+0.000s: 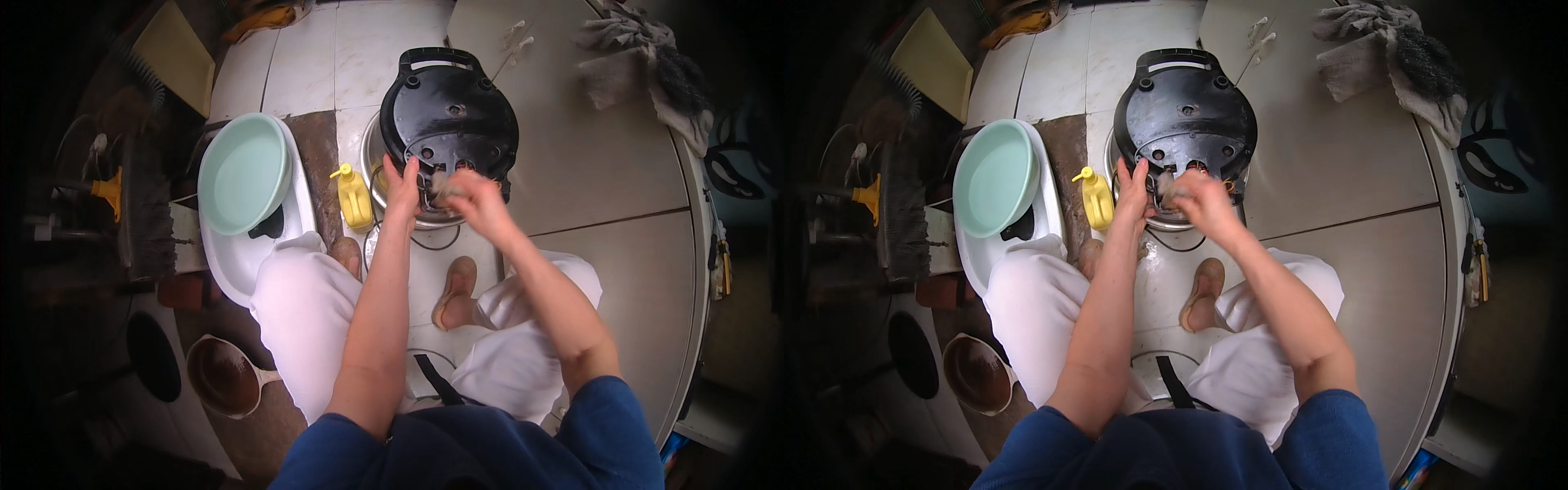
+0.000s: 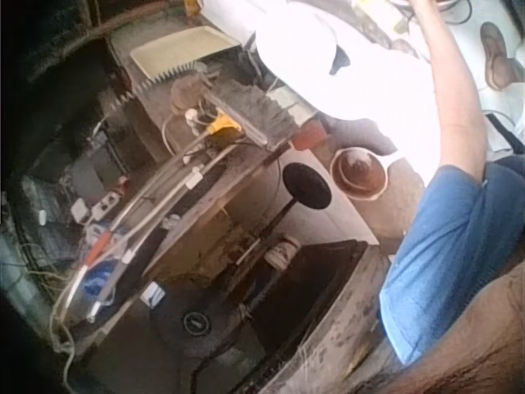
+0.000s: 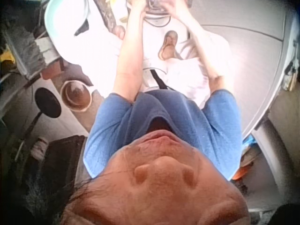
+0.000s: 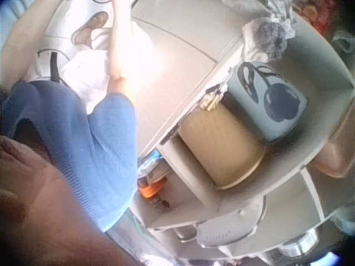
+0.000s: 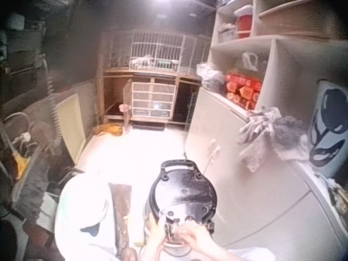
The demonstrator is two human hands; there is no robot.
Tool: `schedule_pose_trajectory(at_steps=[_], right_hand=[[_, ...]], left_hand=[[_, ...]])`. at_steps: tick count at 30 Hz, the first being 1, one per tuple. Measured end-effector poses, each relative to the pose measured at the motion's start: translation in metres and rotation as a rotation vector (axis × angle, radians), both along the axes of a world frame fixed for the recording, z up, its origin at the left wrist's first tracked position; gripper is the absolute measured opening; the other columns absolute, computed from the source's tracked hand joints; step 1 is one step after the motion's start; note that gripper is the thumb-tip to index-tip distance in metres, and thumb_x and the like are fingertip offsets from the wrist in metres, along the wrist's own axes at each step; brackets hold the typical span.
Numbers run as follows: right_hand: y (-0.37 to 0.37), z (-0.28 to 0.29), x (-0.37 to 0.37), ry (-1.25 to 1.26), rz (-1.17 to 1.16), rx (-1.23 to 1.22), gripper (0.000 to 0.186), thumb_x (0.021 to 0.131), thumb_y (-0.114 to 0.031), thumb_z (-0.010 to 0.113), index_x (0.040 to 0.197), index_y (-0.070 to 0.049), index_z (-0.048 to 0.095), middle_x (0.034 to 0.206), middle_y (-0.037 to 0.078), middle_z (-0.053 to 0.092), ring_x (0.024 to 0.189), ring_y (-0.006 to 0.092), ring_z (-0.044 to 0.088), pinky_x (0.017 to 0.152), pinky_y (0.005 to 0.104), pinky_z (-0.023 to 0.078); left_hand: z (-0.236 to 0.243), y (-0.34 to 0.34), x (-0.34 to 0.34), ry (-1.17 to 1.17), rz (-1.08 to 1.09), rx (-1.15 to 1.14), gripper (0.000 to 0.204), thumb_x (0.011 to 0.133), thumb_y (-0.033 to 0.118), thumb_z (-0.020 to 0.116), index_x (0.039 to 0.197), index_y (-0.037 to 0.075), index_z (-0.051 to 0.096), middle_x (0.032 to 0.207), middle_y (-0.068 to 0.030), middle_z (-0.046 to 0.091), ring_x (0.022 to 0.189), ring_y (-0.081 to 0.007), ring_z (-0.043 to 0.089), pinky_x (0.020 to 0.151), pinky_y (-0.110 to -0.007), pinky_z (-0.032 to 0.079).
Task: The person disassembles the base of a pressure cooker by removing screws and the bottom plate, then uses a cloth and a screwdriver to clean and adjust internal wiring components.
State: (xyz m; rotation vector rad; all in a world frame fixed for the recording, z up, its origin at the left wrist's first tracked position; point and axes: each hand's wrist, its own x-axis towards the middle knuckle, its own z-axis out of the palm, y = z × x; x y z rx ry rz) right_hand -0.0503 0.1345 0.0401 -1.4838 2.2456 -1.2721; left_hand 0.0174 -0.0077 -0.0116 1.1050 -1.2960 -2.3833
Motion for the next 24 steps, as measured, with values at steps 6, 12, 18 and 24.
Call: schedule_pose_trajectory(at_steps=[6, 12, 18, 24], right_hand=[[0.015, 0.0, -0.017, -0.466, -0.325, 0.027, 0.019, 0.083, -0.004, 0.065, 0.101, 0.002, 0.064, 0.087, 0.007, 0.067, 0.08, 0.0114, 0.06, 0.074, 0.0261, 0.048], [-0.02, 0.01, 0.014, 0.098, -0.043, 0.024, 0.03, 0.069, 0.006, 0.066, 0.098, 0.002, 0.061, 0.103, 0.014, 0.063, 0.092, 0.0326, 0.063, 0.083, 0.0352, 0.05], [-0.036, -0.001, 0.014, 0.364, 0.026, 0.071, 0.02, 0.069, 0.005, 0.063, 0.087, 0.0, 0.056, 0.088, 0.016, 0.058, 0.084, 0.0363, 0.057, 0.073, 0.0447, 0.048], [-0.044, -0.008, 0.017, 0.298, -0.115, 0.153, 0.021, 0.069, 0.003, 0.065, 0.089, 0.0, 0.056, 0.089, 0.019, 0.059, 0.084, 0.0397, 0.058, 0.072, 0.0448, 0.047]], left_hand=[[-0.004, -0.007, 0.004, 0.049, -0.021, 0.042, 0.091, 0.089, 0.05, 0.059, 0.153, 0.021, 0.001, 0.151, -0.0167, 0.026, 0.122, -0.0365, 0.047, 0.063, -0.048, 0.054], [-0.009, -0.007, 0.005, -0.024, -0.054, 0.018, 0.092, 0.088, 0.056, 0.057, 0.153, 0.023, 0.0, 0.153, -0.0161, 0.021, 0.129, -0.039, 0.039, 0.08, -0.06, 0.047], [-0.009, 0.001, 0.001, 0.013, -0.004, 0.084, 0.091, 0.089, 0.056, 0.056, 0.153, 0.025, -0.001, 0.154, -0.0156, 0.021, 0.131, -0.0398, 0.036, 0.085, -0.064, 0.042], [-0.029, 0.003, -0.007, 0.055, 0.07, -0.082, 0.085, 0.093, 0.047, 0.053, 0.152, 0.024, -0.004, 0.129, -0.019, 0.049, 0.091, -0.0304, 0.064, 0.049, -0.037, 0.054]])
